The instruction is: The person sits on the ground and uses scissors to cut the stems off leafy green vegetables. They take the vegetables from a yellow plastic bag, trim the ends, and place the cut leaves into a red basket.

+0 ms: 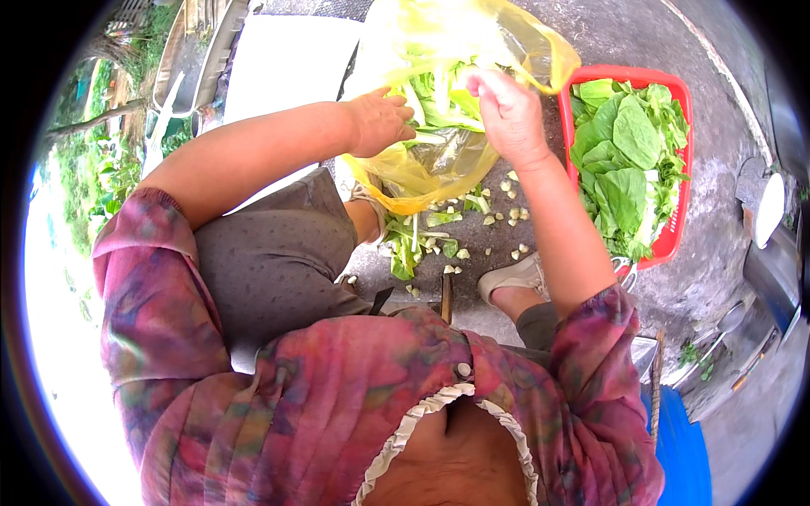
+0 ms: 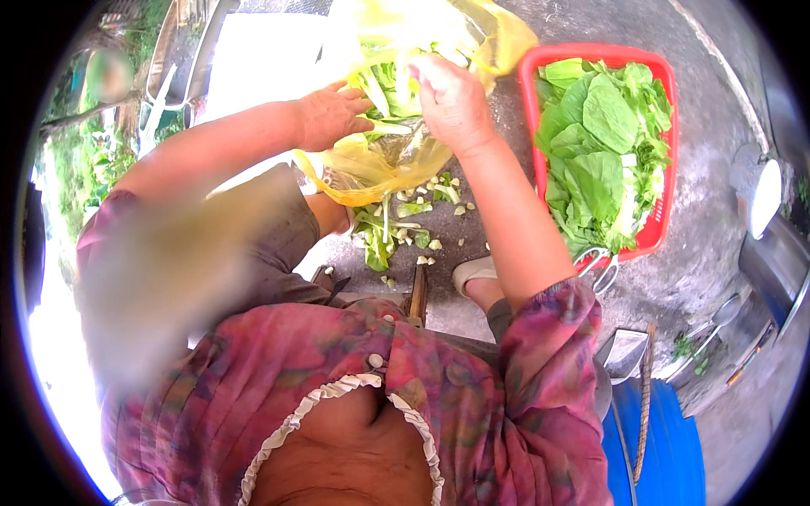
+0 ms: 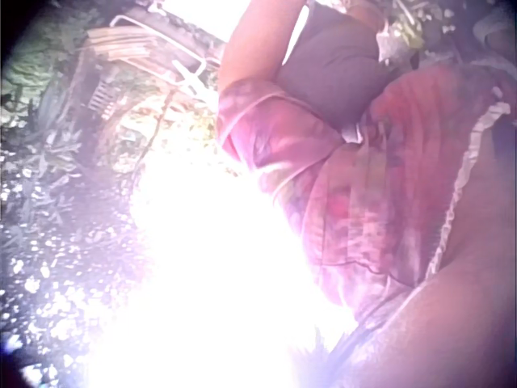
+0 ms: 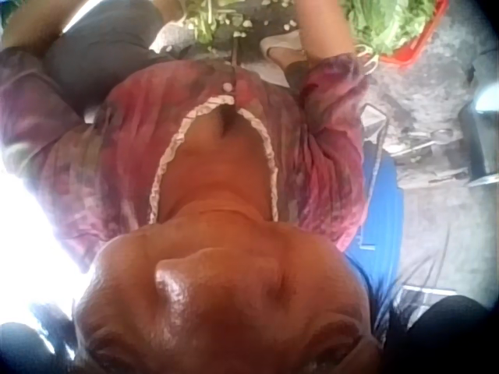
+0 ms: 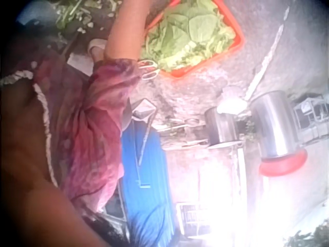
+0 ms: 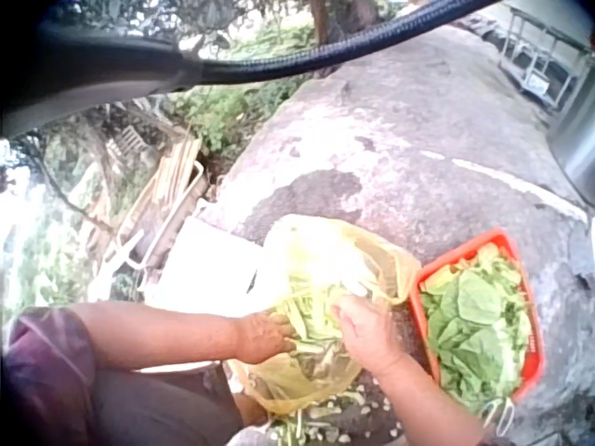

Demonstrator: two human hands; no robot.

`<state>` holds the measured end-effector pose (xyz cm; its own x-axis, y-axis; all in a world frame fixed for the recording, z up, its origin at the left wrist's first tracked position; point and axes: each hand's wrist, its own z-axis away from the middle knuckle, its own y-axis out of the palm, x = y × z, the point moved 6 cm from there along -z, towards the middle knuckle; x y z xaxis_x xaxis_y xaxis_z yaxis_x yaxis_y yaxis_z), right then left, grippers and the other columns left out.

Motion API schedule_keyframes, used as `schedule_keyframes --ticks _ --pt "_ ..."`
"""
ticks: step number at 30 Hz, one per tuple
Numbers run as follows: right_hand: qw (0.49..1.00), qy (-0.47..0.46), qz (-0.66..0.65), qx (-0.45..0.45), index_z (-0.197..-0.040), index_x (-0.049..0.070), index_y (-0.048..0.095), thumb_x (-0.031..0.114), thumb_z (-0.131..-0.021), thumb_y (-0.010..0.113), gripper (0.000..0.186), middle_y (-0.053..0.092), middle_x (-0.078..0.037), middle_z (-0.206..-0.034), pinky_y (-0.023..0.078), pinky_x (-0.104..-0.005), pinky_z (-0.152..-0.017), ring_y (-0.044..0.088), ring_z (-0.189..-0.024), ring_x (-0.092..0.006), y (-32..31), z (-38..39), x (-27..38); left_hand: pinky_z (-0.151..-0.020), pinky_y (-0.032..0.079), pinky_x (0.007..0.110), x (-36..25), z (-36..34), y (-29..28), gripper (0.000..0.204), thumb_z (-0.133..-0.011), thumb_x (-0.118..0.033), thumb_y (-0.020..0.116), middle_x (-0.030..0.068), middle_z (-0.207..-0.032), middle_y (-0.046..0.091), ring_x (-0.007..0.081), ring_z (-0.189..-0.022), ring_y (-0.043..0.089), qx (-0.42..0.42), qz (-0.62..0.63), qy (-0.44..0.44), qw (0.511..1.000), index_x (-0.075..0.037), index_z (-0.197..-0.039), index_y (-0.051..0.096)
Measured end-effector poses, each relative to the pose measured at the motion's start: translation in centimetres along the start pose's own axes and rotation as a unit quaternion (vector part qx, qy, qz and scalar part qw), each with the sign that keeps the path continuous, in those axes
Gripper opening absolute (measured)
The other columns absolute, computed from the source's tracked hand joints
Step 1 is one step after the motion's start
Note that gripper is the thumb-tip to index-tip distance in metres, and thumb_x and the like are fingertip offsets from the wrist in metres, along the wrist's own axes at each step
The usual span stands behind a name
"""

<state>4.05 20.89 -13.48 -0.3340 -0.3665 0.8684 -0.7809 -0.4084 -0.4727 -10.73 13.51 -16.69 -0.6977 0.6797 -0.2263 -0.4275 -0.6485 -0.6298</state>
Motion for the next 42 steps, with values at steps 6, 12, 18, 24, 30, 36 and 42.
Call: schedule_keyframes --ticks 6,12,18,24,30,36,42 --pt "0.909 0.267 0.289 0.136 -0.100 0.006 0.059 0.018 -0.080 0.058 0.023 0.063 -0.015 -0.099 0.046 -0.0414 -0.085 0.059 -0.097 -0.0308 3.4 4.1 -7.9 -0.106 0.024 0.048 1.1 0.1 2.2 0.057 -0.071 -0.015 0.068 0.0111 -0.120 0.049 0.0259 -0.121 0.041 0.063 0.087 -0.062 0.992 -0.016 -0.125 0.050" --pt "0.877 0.364 0.258 0.178 -0.098 0.007 0.062 0.024 -0.080 0.051 0.027 0.062 -0.016 -0.103 0.044 -0.0420 -0.088 0.058 -0.100 -0.0321 4.0 6.2 -9.2 -0.101 0.030 0.046 2.1 -0.2 1.2 0.053 -0.071 -0.015 0.067 0.0108 -0.111 0.053 0.0258 -0.113 0.046 -0.014 0.119 -0.092 0.989 -0.012 -0.122 0.051" --pt "0.854 0.246 0.281 0.364 -0.092 0.005 0.064 0.025 -0.079 0.049 0.028 0.063 -0.019 -0.095 0.046 -0.0423 -0.082 0.060 -0.091 -0.0347 3.9 3.6 -1.8 -0.098 0.037 0.042 0.3 0.6 -3.8 0.055 -0.072 -0.009 0.067 0.0175 -0.125 0.046 0.0350 -0.115 0.044 -0.346 0.248 0.006 0.905 -0.010 -0.124 0.049" --pt "0.927 0.203 0.163 0.269 -0.088 0.002 0.063 0.023 -0.076 0.057 0.025 0.063 -0.018 -0.085 0.048 -0.0417 -0.073 0.060 -0.079 -0.0349 4.7 2.7 0.2 -0.096 0.037 0.043 -1.2 1.6 -5.9 0.048 -0.069 -0.014 0.073 0.0181 -0.123 0.043 0.0362 -0.116 0.041 -0.431 0.127 0.007 0.894 -0.011 -0.114 0.056" --pt "0.890 0.346 -0.202 0.215 -0.098 -0.003 0.062 0.015 -0.080 0.060 0.025 0.065 -0.009 -0.082 0.049 -0.0278 -0.069 0.061 -0.072 -0.0157 4.9 4.2 -2.3 -0.078 0.047 0.033 1.2 -0.5 -2.9 0.018 -0.080 -0.015 0.065 0.0081 -0.085 0.061 0.0254 -0.086 0.059 -0.343 0.348 0.056 0.871 -0.007 -0.095 0.064" --pt "0.852 0.336 -0.382 0.122 -0.105 -0.004 0.060 0.011 -0.087 0.056 0.024 0.065 -0.008 -0.085 0.048 -0.0270 -0.076 0.060 -0.076 -0.0139 5.0 4.6 -2.1 -0.077 0.047 0.030 2.6 -0.8 -1.2 0.018 -0.084 -0.015 0.061 0.0091 -0.089 0.064 0.0189 -0.082 0.061 -0.286 0.532 0.000 0.797 -0.006 -0.099 0.066" --pt "0.860 0.305 -0.409 0.031 -0.102 -0.003 0.062 0.011 -0.088 0.055 0.021 0.065 -0.010 -0.088 0.049 -0.0289 -0.077 0.061 -0.078 -0.0152 5.6 3.1 -2.2 -0.079 0.047 0.028 2.5 -0.2 -3.3 0.026 -0.085 -0.012 0.060 0.0072 -0.089 0.064 0.0147 -0.081 0.059 -0.290 0.495 -0.016 0.819 -0.006 -0.111 0.060"
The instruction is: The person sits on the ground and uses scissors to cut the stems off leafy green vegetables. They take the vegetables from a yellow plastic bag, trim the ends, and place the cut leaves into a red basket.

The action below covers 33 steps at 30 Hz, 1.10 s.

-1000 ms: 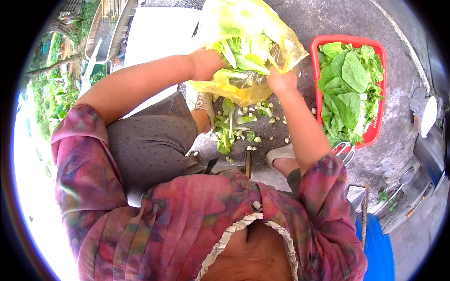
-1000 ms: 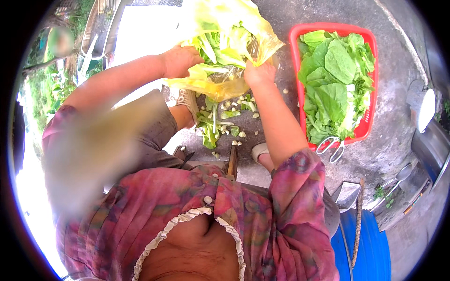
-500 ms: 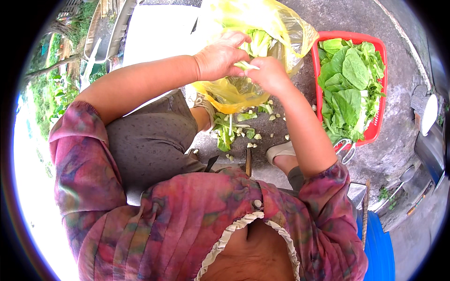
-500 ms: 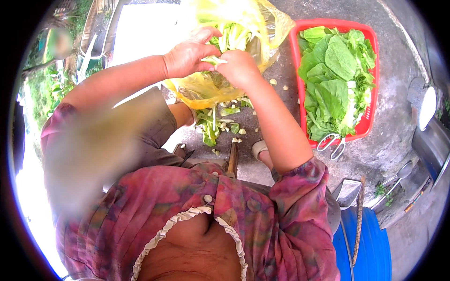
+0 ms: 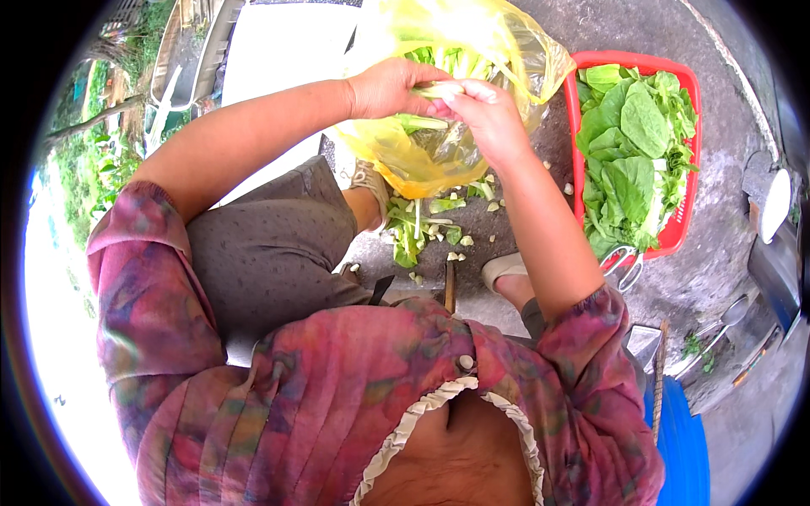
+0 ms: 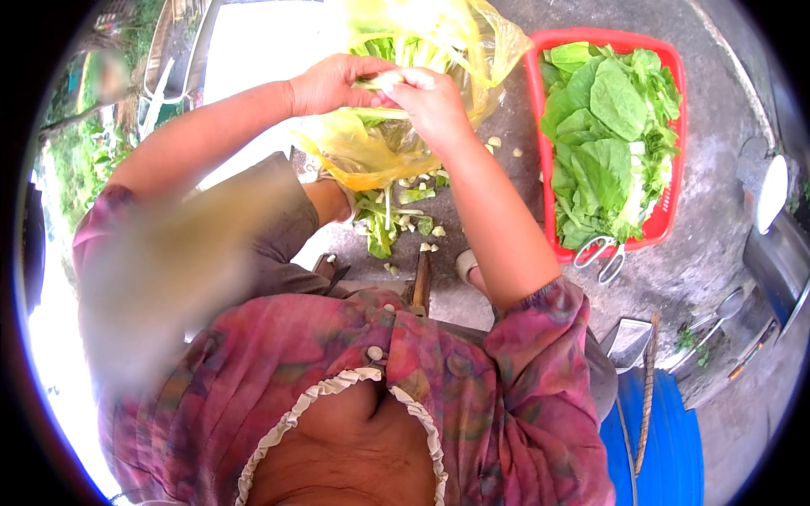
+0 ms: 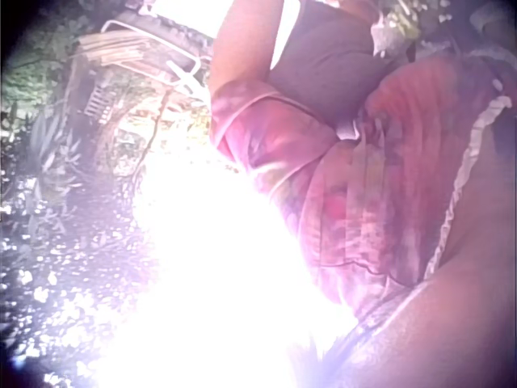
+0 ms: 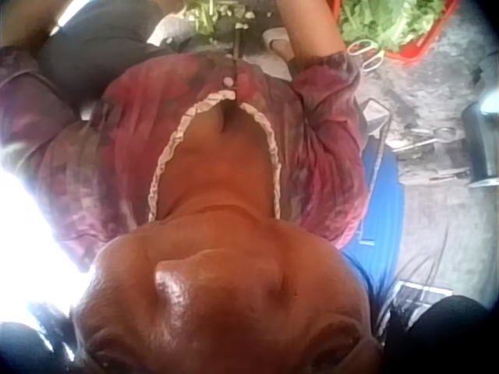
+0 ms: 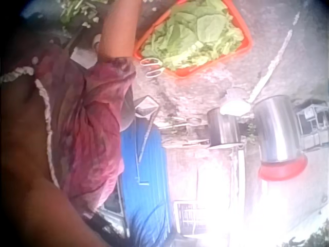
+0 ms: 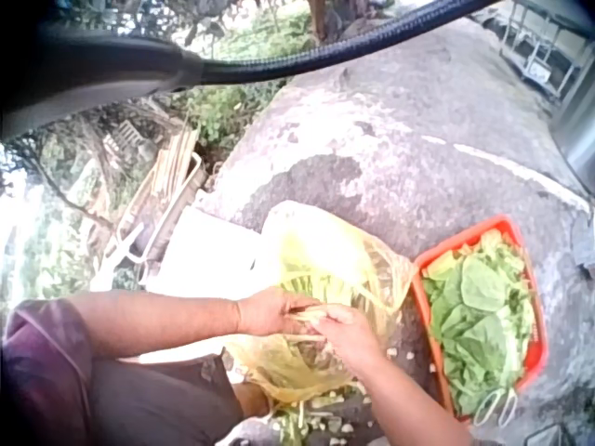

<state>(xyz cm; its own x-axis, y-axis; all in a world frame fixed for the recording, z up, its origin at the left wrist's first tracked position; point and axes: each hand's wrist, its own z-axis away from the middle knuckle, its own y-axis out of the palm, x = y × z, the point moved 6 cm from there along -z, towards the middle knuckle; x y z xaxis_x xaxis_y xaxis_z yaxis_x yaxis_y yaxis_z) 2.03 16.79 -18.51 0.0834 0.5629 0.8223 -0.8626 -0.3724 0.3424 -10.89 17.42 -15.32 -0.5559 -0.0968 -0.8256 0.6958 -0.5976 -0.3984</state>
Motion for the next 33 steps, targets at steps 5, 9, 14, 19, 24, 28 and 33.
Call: schedule_keyframes --ticks 5,9,14,19,24,28,33 --pt "0.996 0.024 0.046 -0.076 -0.098 0.001 0.065 0.014 -0.084 0.059 0.020 0.063 -0.002 -0.079 0.044 -0.0225 -0.065 0.055 -0.071 -0.0097 0.3 -2.6 -2.1 -0.066 0.046 0.027 4.2 0.1 -2.7 0.021 -0.086 -0.017 0.059 0.0009 -0.072 0.058 0.0108 -0.066 0.052 0.040 -0.050 -0.150 0.987 -0.003 -0.103 0.061" --pt "0.881 0.037 0.470 0.037 -0.101 0.006 0.064 0.018 -0.080 0.060 0.024 0.064 -0.011 -0.093 0.047 -0.0374 -0.082 0.060 -0.090 -0.0295 1.7 -4.9 -10.8 -0.058 0.044 0.026 5.6 0.8 -4.0 0.016 -0.084 -0.010 0.057 0.0006 -0.067 0.055 0.0076 -0.058 0.048 0.041 -0.011 -0.225 0.973 -0.004 -0.097 0.063" --pt "0.859 -0.036 0.509 -0.042 -0.095 0.006 0.065 0.016 -0.078 0.059 0.021 0.062 -0.015 -0.094 0.046 -0.0404 -0.081 0.058 -0.090 -0.0323 2.0 -4.8 -11.1 -0.062 0.046 0.027 5.9 2.2 -3.3 0.023 -0.082 -0.005 0.057 0.0004 -0.068 0.057 0.0090 -0.059 0.049 0.026 -0.032 -0.187 0.982 -0.007 -0.103 0.063" --pt "0.875 -0.157 0.456 -0.025 -0.085 0.007 0.066 0.010 -0.077 0.059 0.011 0.062 -0.014 -0.084 0.047 -0.0402 -0.075 0.058 -0.084 -0.0325 3.0 -2.8 -4.8 -0.090 0.044 0.036 4.9 1.6 -3.0 0.046 -0.075 -0.003 0.059 0.0145 -0.114 0.058 0.0245 -0.103 0.056 0.041 -0.262 -0.089 0.960 -0.014 -0.119 0.057" --pt "0.850 -0.313 0.422 -0.041 -0.083 0.006 0.066 0.004 -0.076 0.060 0.009 0.064 -0.010 -0.078 0.048 -0.0321 -0.067 0.060 -0.074 -0.0250 4.8 -0.7 3.0 -0.099 0.038 0.038 3.7 1.1 -3.1 0.047 -0.078 -0.005 0.062 0.0131 -0.124 0.049 0.0285 -0.119 0.045 -0.031 -0.188 0.094 0.977 -0.014 -0.123 0.052" --pt "0.891 -0.286 0.348 -0.056 -0.089 0.008 0.067 0.000 -0.077 0.060 0.016 0.063 -0.009 -0.077 0.047 -0.0247 -0.068 0.060 -0.072 -0.0165 3.8 -1.2 3.7 -0.093 0.042 0.034 4.2 0.5 -3.3 0.037 -0.085 -0.006 0.057 0.0111 -0.112 0.057 0.0214 -0.108 0.052 0.028 -0.085 -0.037 0.995 -0.009 -0.122 0.050" --pt "0.925 -0.097 0.362 -0.060 -0.091 0.004 0.065 0.007 -0.082 0.053 0.015 0.064 -0.014 -0.089 0.048 -0.0334 -0.073 0.062 -0.082 -0.0250 1.6 -2.3 -3.5 -0.087 0.044 0.032 5.1 1.3 -3.7 0.032 -0.088 -0.008 0.054 0.0122 -0.101 0.061 0.0210 -0.094 0.057 0.003 -0.057 -0.068 0.996 -0.007 -0.120 0.049"
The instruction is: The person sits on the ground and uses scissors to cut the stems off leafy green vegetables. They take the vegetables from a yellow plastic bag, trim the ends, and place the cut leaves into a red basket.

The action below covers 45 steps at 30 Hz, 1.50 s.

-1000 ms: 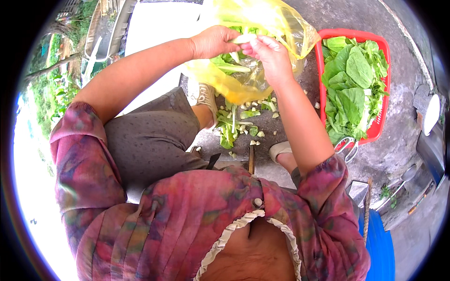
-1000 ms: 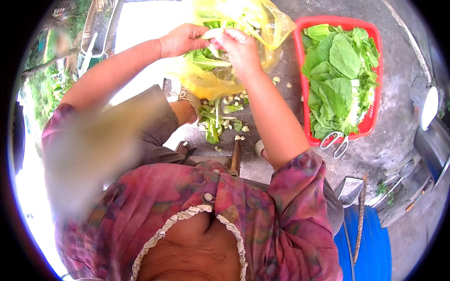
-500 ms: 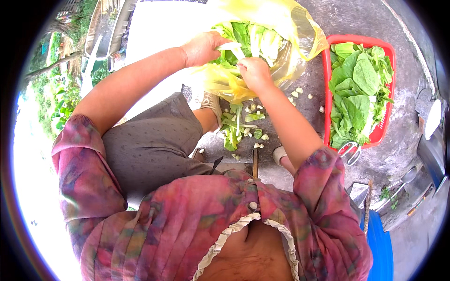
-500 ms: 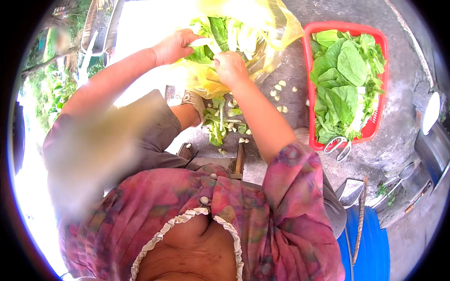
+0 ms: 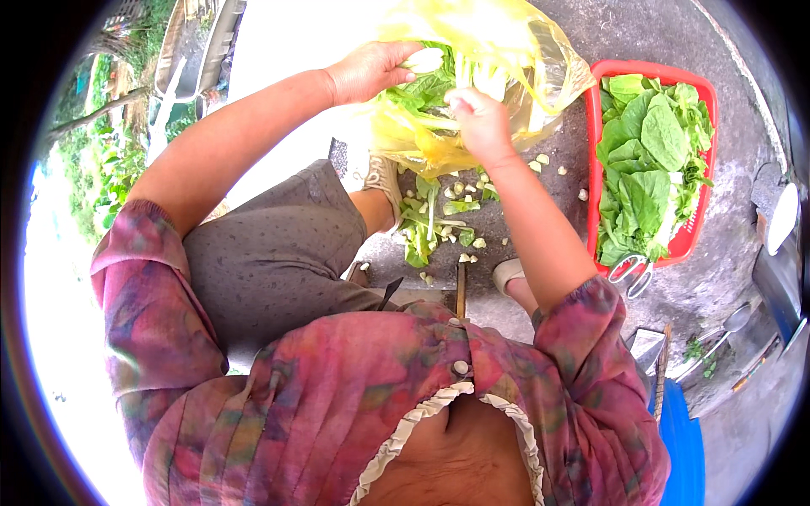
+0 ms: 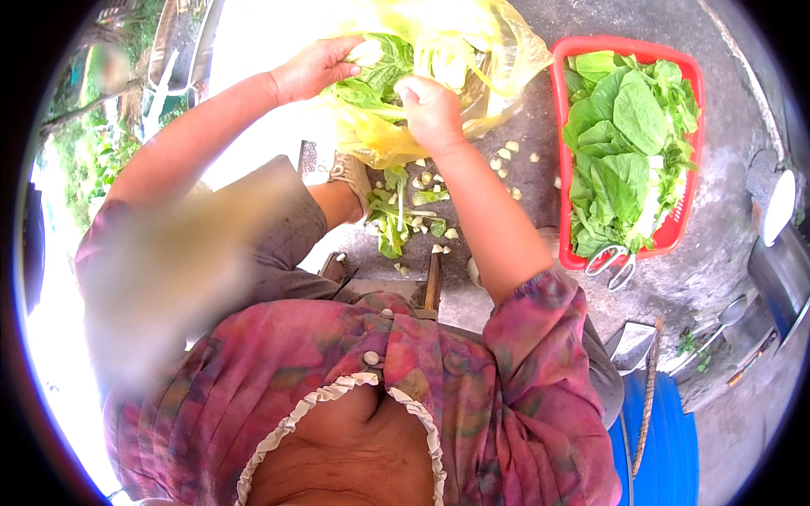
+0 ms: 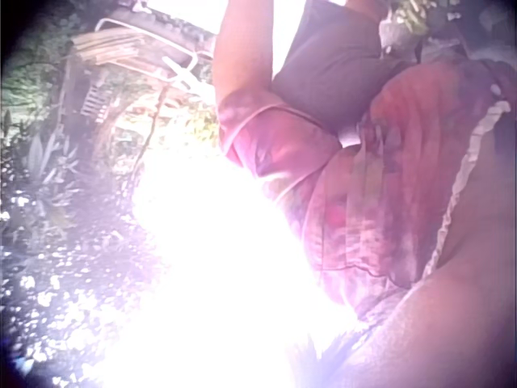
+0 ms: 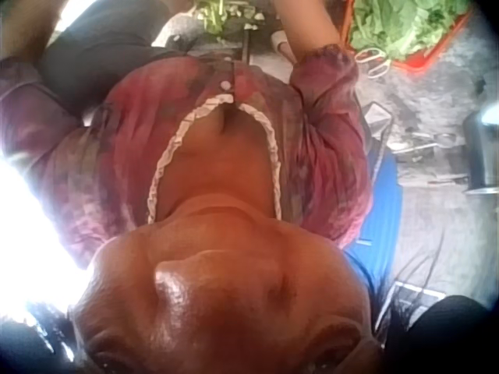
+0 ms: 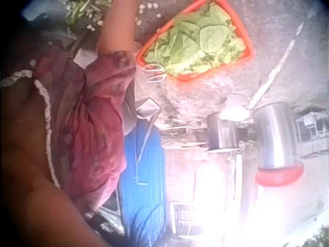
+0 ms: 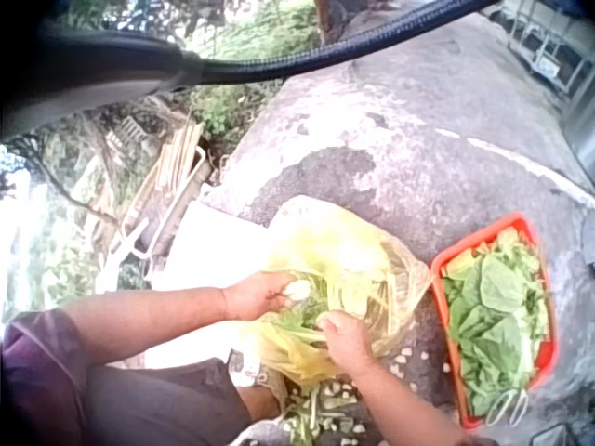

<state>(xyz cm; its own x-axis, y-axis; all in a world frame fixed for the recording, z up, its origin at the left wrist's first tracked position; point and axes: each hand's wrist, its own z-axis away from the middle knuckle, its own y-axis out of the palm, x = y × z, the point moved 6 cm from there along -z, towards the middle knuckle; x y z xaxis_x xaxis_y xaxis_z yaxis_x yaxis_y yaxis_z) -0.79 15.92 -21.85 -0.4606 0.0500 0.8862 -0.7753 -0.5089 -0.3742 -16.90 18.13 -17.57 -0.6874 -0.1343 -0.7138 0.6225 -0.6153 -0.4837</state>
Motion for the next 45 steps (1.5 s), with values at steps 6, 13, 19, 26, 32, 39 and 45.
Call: schedule_keyframes --ticks 6,13,19,26,32,39,45 --pt "0.912 0.160 0.341 0.164 -0.105 0.003 0.060 0.010 -0.086 0.042 0.027 0.056 -0.017 -0.114 0.048 -0.0395 -0.084 0.058 -0.102 -0.0302 4.5 0.3 -7.1 -0.084 0.045 0.037 -1.0 0.5 1.3 0.031 -0.087 -0.008 0.053 0.0165 -0.099 0.061 0.0299 -0.093 0.058 0.070 -0.039 0.014 0.997 -0.007 -0.117 0.049" --pt "0.885 0.142 0.388 0.215 -0.107 0.002 0.058 0.009 -0.084 0.044 0.028 0.057 -0.020 -0.112 0.050 -0.0406 -0.081 0.060 -0.098 -0.0318 4.5 0.3 -8.1 -0.086 0.045 0.039 -0.5 0.6 2.1 0.033 -0.084 -0.008 0.055 0.0183 -0.101 0.061 0.0330 -0.096 0.058 0.111 -0.085 -0.014 0.990 -0.006 -0.117 0.050" --pt "0.884 0.097 0.415 0.193 -0.097 0.002 0.060 0.008 -0.081 0.049 0.021 0.062 -0.017 -0.100 0.050 -0.0410 -0.077 0.062 -0.093 -0.0323 5.4 0.6 -7.8 -0.086 0.045 0.038 -0.9 0.9 2.2 0.034 -0.083 -0.007 0.055 0.0169 -0.102 0.062 0.0315 -0.097 0.058 0.132 -0.078 -0.012 0.988 -0.006 -0.117 0.052" --pt "0.985 0.044 0.142 0.089 -0.082 0.005 0.057 0.014 -0.078 0.056 0.010 0.062 -0.015 -0.078 0.049 -0.0357 -0.065 0.063 -0.073 -0.0269 1.9 0.5 -3.1 -0.089 0.044 0.035 0.8 0.6 2.8 0.035 -0.082 -0.006 0.056 0.0151 -0.105 0.061 0.0282 -0.098 0.058 0.112 -0.043 -0.029 0.992 -0.007 -0.118 0.054" --pt "0.981 -0.012 -0.186 -0.051 -0.081 0.003 0.054 -0.003 -0.075 0.060 0.010 0.055 0.003 -0.068 0.042 -0.0189 -0.055 0.050 -0.061 -0.0031 -0.2 -0.1 0.5 -0.093 0.042 0.033 -0.6 0.1 2.1 0.039 -0.082 -0.004 0.058 0.0111 -0.104 0.059 0.0255 -0.101 0.056 0.086 -0.029 0.002 0.996 -0.007 -0.120 0.053" --pt "0.914 0.025 -0.399 -0.063 -0.079 0.003 0.050 -0.008 -0.075 0.057 0.014 0.055 -0.002 -0.070 0.044 -0.0202 -0.052 0.053 -0.057 -0.0074 -1.1 -0.2 2.1 -0.095 0.040 0.028 0.3 0.2 3.0 0.045 -0.082 -0.003 0.060 0.0022 -0.110 0.059 0.0133 -0.103 0.053 0.109 0.278 -0.033 0.954 -0.010 -0.126 0.050" --pt "0.897 0.057 -0.432 -0.078 -0.086 0.002 0.051 0.000 -0.079 0.058 0.010 0.059 -0.006 -0.074 0.046 -0.0243 -0.054 0.055 -0.059 -0.0108 1.5 0.0 2.1 -0.088 0.045 0.027 1.3 0.4 2.8 0.040 -0.080 -0.001 0.063 0.0010 -0.102 0.062 0.0104 -0.095 0.055 0.085 0.279 -0.046 0.956 -0.007 -0.119 0.055"
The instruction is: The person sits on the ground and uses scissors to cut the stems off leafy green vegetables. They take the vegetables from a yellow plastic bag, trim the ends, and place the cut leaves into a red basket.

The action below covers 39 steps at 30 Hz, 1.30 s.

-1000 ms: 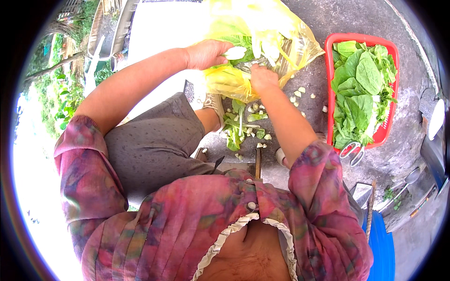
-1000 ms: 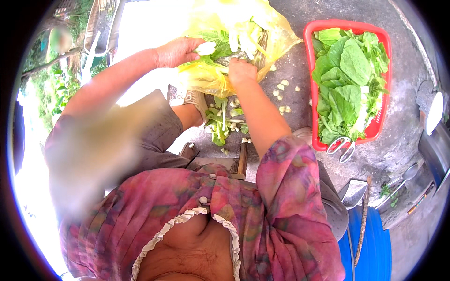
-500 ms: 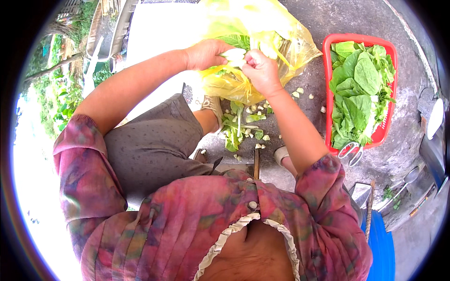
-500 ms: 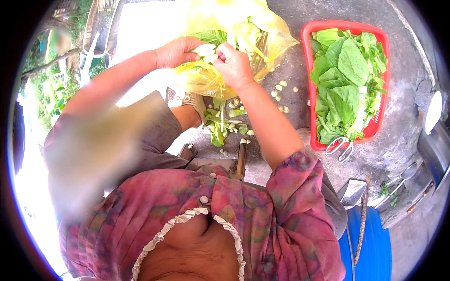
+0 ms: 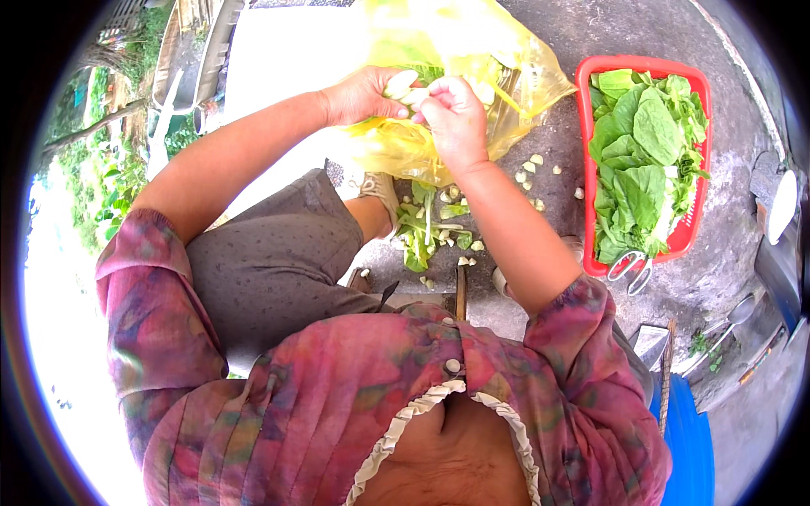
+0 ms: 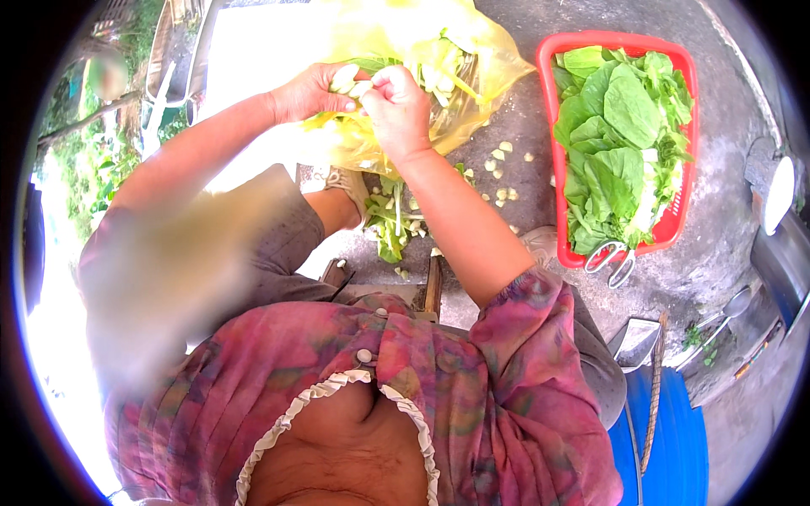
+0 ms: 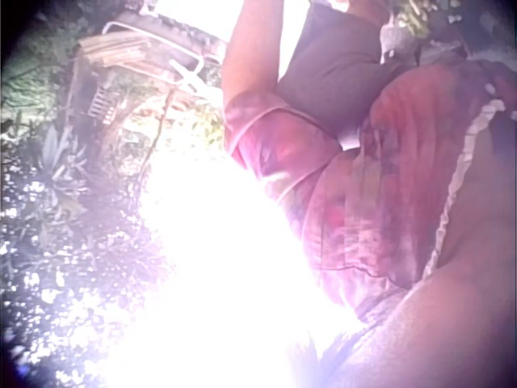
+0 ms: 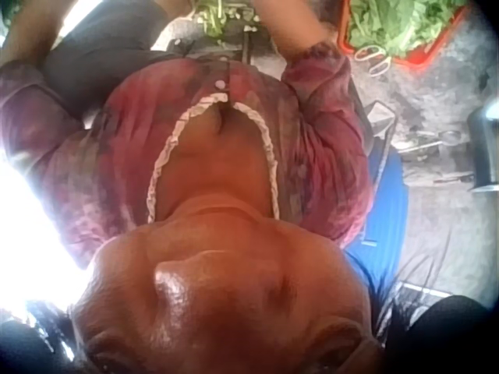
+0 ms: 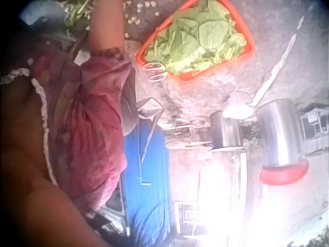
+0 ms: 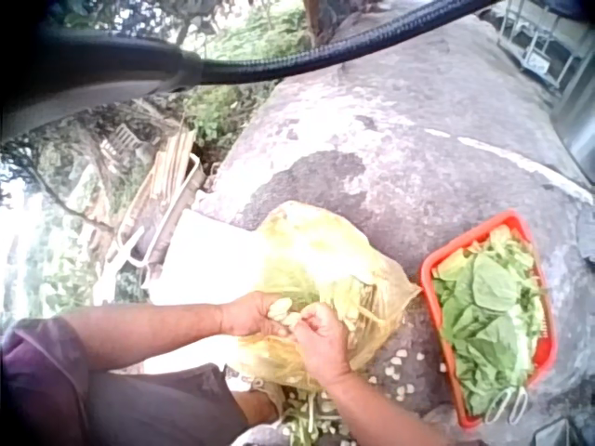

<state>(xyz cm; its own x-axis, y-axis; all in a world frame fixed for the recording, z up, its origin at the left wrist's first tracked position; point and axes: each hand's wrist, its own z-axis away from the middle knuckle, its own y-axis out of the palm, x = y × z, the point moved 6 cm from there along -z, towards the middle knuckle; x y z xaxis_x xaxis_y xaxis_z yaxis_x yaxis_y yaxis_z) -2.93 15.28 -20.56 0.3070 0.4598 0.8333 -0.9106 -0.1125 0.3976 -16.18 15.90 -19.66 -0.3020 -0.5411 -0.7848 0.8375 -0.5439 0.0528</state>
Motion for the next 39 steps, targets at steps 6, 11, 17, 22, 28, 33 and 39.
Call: schedule_keyframes --ticks 6,11,17,22,28,33,39 --pt "0.915 0.375 -0.088 -0.121 -0.112 0.002 0.047 0.030 -0.085 0.061 0.041 0.061 -0.012 -0.078 0.051 -0.0360 -0.060 0.060 -0.062 -0.0226 -4.9 0.1 -7.8 -0.083 0.047 0.025 0.3 -0.2 -2.1 0.029 -0.079 -0.002 0.066 -0.0013 -0.095 0.063 0.0079 -0.088 0.055 -0.109 -0.024 -0.025 0.993 -0.005 -0.107 0.060" --pt "0.919 0.320 -0.183 -0.143 -0.104 0.002 0.050 0.031 -0.088 0.057 0.034 0.059 -0.011 -0.077 0.051 -0.0384 -0.067 0.058 -0.071 -0.0235 -4.6 -2.4 -8.4 -0.080 0.047 0.023 -2.0 -1.2 -3.3 0.027 -0.080 -0.004 0.067 -0.0014 -0.093 0.063 0.0071 -0.085 0.055 -0.144 -0.163 0.022 0.976 -0.004 -0.106 0.060" --pt "0.896 0.321 -0.270 -0.146 -0.083 0.003 0.054 0.024 -0.087 0.057 0.022 0.057 -0.008 -0.071 0.050 -0.0377 -0.061 0.055 -0.061 -0.0202 -2.8 -1.9 -6.5 -0.078 0.047 0.029 -4.3 -1.0 -2.9 0.030 -0.076 -0.009 0.069 0.0073 -0.085 0.065 0.0176 -0.079 0.060 -0.143 -0.258 0.131 0.946 -0.007 -0.105 0.062" --pt "0.946 0.314 -0.069 -0.046 -0.082 0.001 0.056 0.019 -0.084 0.056 0.018 0.056 -0.006 -0.066 0.046 -0.0304 -0.050 0.052 -0.051 -0.0157 -0.6 1.4 -2.2 -0.082 0.047 0.035 -5.7 -0.5 -0.6 0.044 -0.068 -0.009 0.071 0.0062 -0.085 0.061 0.0259 -0.089 0.057 -0.068 -0.456 0.176 0.870 -0.016 -0.111 0.062" --pt "0.948 0.207 0.235 0.063 -0.081 0.001 0.056 0.020 -0.083 0.057 0.019 0.057 -0.004 -0.068 0.044 -0.0231 -0.051 0.052 -0.054 -0.0097 -0.7 2.6 0.3 -0.086 0.044 0.035 -5.3 0.4 1.0 0.043 -0.065 -0.008 0.073 0.0055 -0.091 0.060 0.0245 -0.096 0.054 -0.015 -0.475 0.200 0.857 -0.016 -0.106 0.063" --pt "0.971 0.116 0.183 0.097 -0.086 0.000 0.059 0.024 -0.084 0.060 0.023 0.058 -0.004 -0.072 0.045 -0.0224 -0.055 0.053 -0.061 -0.0087 -1.1 1.9 0.9 -0.086 0.044 0.033 -5.7 -0.1 0.1 0.036 -0.067 -0.007 0.075 0.0071 -0.094 0.057 0.0222 -0.095 0.054 -0.088 -0.391 0.252 0.881 -0.010 -0.100 0.061" --pt "0.744 -0.089 0.661 0.028 -0.102 0.015 0.062 0.026 -0.083 0.059 0.022 0.064 -0.009 -0.082 0.049 -0.0354 -0.067 0.062 -0.078 -0.0256 -4.9 -1.4 1.0 -0.082 0.046 0.025 -4.7 -0.4 -2.6 0.024 -0.079 -0.010 0.069 -0.0022 -0.090 0.058 0.0087 -0.084 0.053 -0.101 -0.109 0.084 0.985 -0.006 -0.100 0.058"
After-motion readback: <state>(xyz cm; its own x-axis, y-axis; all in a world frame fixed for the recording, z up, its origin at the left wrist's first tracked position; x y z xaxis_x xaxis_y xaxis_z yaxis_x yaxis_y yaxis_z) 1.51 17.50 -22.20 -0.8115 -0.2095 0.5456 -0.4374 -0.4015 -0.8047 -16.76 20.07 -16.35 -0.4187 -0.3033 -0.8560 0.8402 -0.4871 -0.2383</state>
